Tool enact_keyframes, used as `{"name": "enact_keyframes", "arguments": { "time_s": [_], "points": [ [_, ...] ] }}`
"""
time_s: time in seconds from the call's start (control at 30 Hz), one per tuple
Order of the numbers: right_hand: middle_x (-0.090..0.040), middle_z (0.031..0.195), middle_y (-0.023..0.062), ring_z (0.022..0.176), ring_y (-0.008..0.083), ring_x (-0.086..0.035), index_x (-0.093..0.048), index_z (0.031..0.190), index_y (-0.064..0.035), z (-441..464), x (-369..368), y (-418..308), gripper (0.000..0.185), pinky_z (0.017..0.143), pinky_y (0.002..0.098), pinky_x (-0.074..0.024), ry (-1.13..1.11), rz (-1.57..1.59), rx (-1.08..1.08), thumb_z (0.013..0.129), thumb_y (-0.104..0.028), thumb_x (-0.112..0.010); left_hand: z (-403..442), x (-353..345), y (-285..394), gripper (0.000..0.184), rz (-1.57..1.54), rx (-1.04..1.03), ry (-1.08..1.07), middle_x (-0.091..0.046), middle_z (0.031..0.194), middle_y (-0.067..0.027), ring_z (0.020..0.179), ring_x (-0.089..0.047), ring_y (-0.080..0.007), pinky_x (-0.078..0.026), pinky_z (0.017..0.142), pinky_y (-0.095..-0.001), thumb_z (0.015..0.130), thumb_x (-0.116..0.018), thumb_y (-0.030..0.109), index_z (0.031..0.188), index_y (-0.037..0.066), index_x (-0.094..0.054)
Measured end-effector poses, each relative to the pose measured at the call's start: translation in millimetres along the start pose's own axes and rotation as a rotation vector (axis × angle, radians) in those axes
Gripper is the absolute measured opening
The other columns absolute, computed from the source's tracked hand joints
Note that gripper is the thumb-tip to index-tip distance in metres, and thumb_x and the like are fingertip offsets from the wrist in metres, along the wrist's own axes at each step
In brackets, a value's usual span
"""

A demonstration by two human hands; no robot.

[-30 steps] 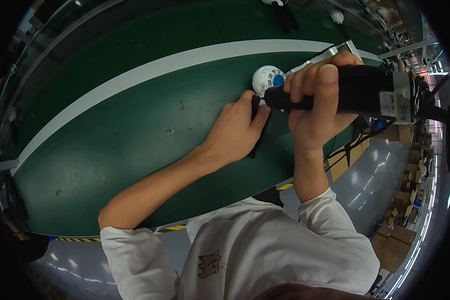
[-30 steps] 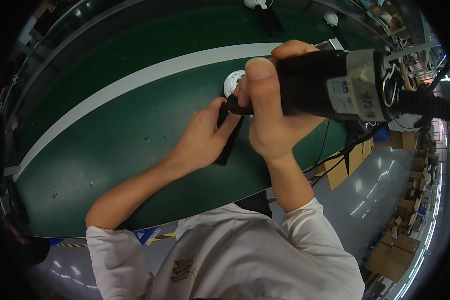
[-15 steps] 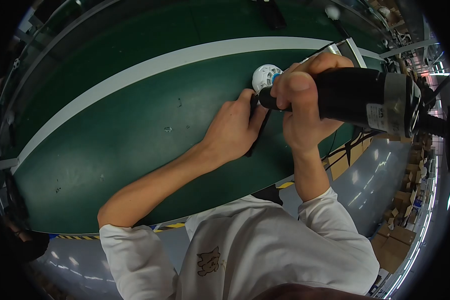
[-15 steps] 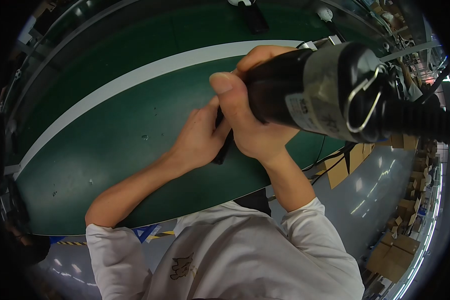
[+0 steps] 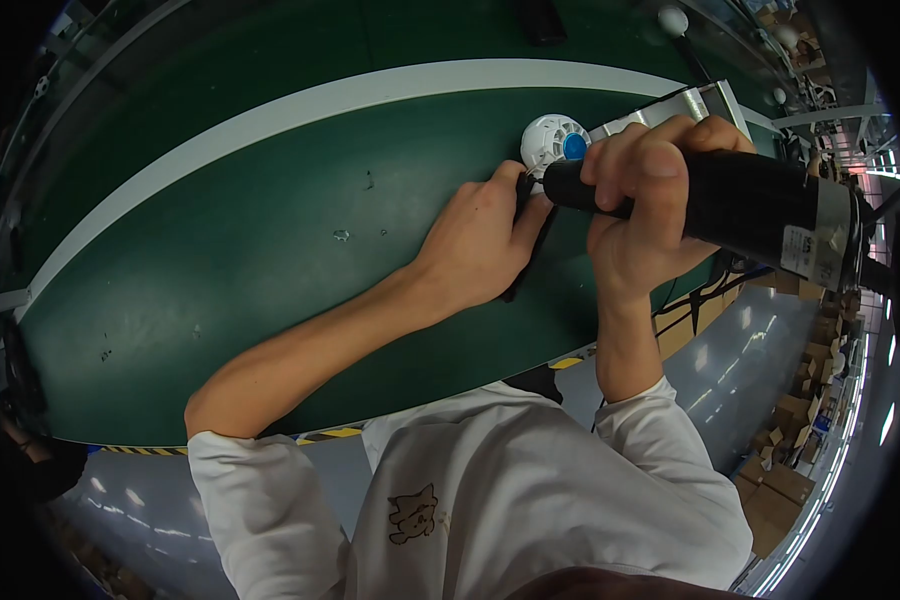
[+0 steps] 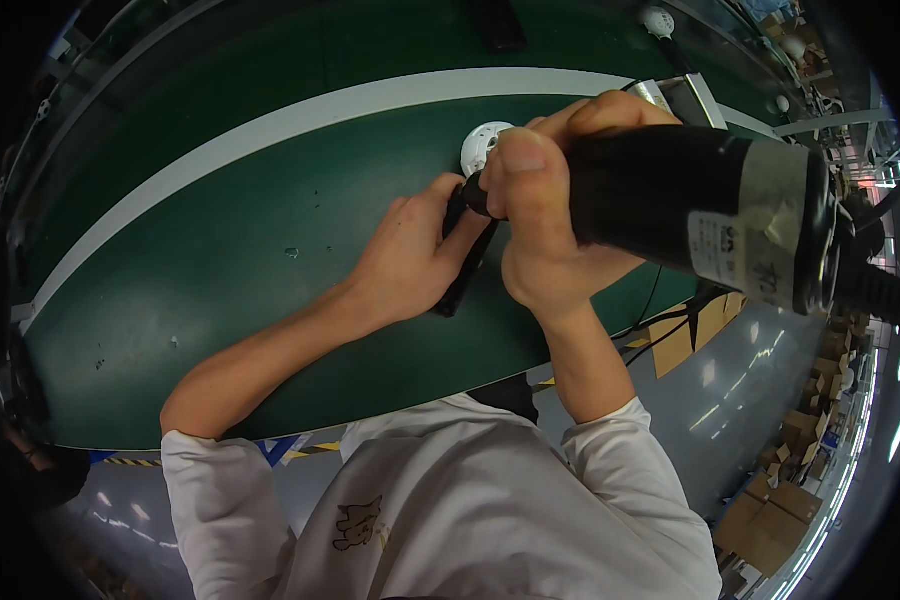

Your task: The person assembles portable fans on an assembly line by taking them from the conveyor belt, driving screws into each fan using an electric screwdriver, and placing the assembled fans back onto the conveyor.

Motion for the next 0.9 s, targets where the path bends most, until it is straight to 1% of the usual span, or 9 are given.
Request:
{"name": "enact_keyframes", "arguments": {
  "time_s": [0.4, 0.47, 0.57, 0.63, 0.67, 0.7, 0.77, 0.87, 0.9],
  "points": [
    [-0.047, 0.068, 0.0041, 0.047, 0.013, -0.045, -0.042, 0.104, -0.0056, 1, 14, -4, 0.029, 0.05, 0.0318, -0.0461, 0.09, 0.039, -0.026, 0.09, -0.008, -0.067, 0, -3, 10, 0.026, 0.013, -0.007, -0.013, -0.064, 0.069, -0.025, 0.062, -0.064, -0.0415, -0.047, 0.057, -0.0471, 0.098, -0.059, 0.016, 0.106, -0.009, -0.056],
    [-0.048, 0.071, 0.0041, 0.047, 0.0135, -0.045, -0.045, 0.114, -0.0029, 6, 20, -6, 0.03, 0.05, 0.0332, -0.0463, -0.071, -0.175, 0.104, 0.093, -0.014, -0.064, 1, -4, 15, 0.026, 0.034, -0.017, -0.017, -0.064, 0.069, -0.0246, 0.062, -0.064, -0.0408, -0.047, 0.057, -0.0462, 0.098, -0.059, 0.016, 0.107, -0.008, -0.056],
    [-0.05, 0.075, 0.0034, 0.052, 0.0127, -0.047, -0.045, 0.127, -0.0023, 15, 19, -43, 0.037, 0.055, 0.0332, -0.047, -0.051, 0.018, 0.178, 0.1, -0.024, -0.057, 2, -8, 10, 0.028, 0.004, -0.053, -0.021, -0.062, 0.069, -0.023, 0.062, -0.064, -0.0359, -0.046, 0.058, -0.0438, 0.1, -0.058, 0.02, 0.11, -0.006, -0.056],
    [-0.05, 0.078, 0.0019, 0.056, 0.0111, -0.048, -0.044, 0.135, -0.0031, 20, 37, -61, 0.041, 0.061, 0.032, -0.0466, -0.155, 0.307, 0.212, 0.105, -0.031, -0.048, 5, -8, -3, 0.031, -0.069, 0.039, -0.021, -0.068, 0.086, -0.0117, 0.072, -0.067, -0.0159, -0.053, 0.065, -0.0301, 0.103, -0.055, 0.024, 0.119, -0.002, -0.055],
    [-0.048, 0.077, 0.0006, 0.058, 0.0095, -0.048, -0.045, 0.136, -0.0042, 16, 40, -72, 0.039, 0.064, 0.0306, -0.0454, -0.087, 0.313, 0.155, 0.105, -0.029, -0.047, 4, -5, -2, 0.031, -0.07, 0.038, -0.013, -0.068, 0.086, -0.0117, 0.072, -0.067, -0.0159, -0.053, 0.065, -0.0301, 0.103, -0.055, 0.024, 0.119, -0.002, -0.055],
    [-0.048, 0.077, 0.0006, 0.058, 0.0095, -0.048, -0.045, 0.136, -0.0042, 12, 43, -79, 0.039, 0.064, 0.0306, -0.0454, -0.093, 0.319, 0.163, 0.105, -0.029, -0.047, 6, -3, 1, 0.034, -0.183, 0.022, -0.024, -0.068, 0.091, -0.011, 0.074, -0.067, -0.0147, -0.053, 0.066, -0.0292, 0.105, -0.053, 0.027, 0.123, -0.001, -0.053],
    [-0.053, 0.073, 0.0014, 0.05, 0.0138, -0.051, -0.044, 0.135, -0.0096, 5, 56, -75, 0.046, 0.055, 0.0317, -0.0493, 0.045, 0.203, -0.011, 0.101, -0.034, -0.062, 10, 4, 9, 0.037, -0.291, -0.01, -0.032, -0.068, 0.096, -0.0102, 0.076, -0.067, -0.0135, -0.053, 0.068, -0.0284, 0.106, -0.051, 0.029, 0.128, 0.0, -0.051],
    [-0.052, 0.067, 0.0043, 0.046, 0.0125, -0.047, -0.044, 0.124, -0.003, -1, 48, -56, 0.039, 0.05, 0.0297, -0.0479, 0.142, -0.016, -0.058, 0.097, -0.023, -0.064, 10, 10, 21, 0.038, -0.348, -0.038, -0.074, -0.068, 0.1, -0.0104, 0.079, -0.067, -0.0131, -0.053, 0.069, -0.0274, 0.107, -0.049, 0.031, 0.13, 0.001, -0.049],
    [-0.054, 0.069, 0.0055, 0.048, 0.0124, -0.051, -0.046, 0.118, 0.0001, -5, 44, -49, 0.035, 0.049, 0.0271, -0.0469, 0.198, 0.004, -0.087, 0.093, -0.012, -0.067, 9, 10, 23, 0.038, -0.408, -0.024, -0.082, -0.068, 0.099, -0.0104, 0.079, -0.067, -0.0128, -0.053, 0.069, -0.0268, 0.107, -0.049, 0.031, 0.13, 0.001, -0.049]
  ]
}}
Point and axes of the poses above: each hand's wrist, its own z-axis towards the middle knuckle, its own x-axis out of the back of the hand, y = z × x, the point moved 4 cm from there along z, towards the middle knuckle
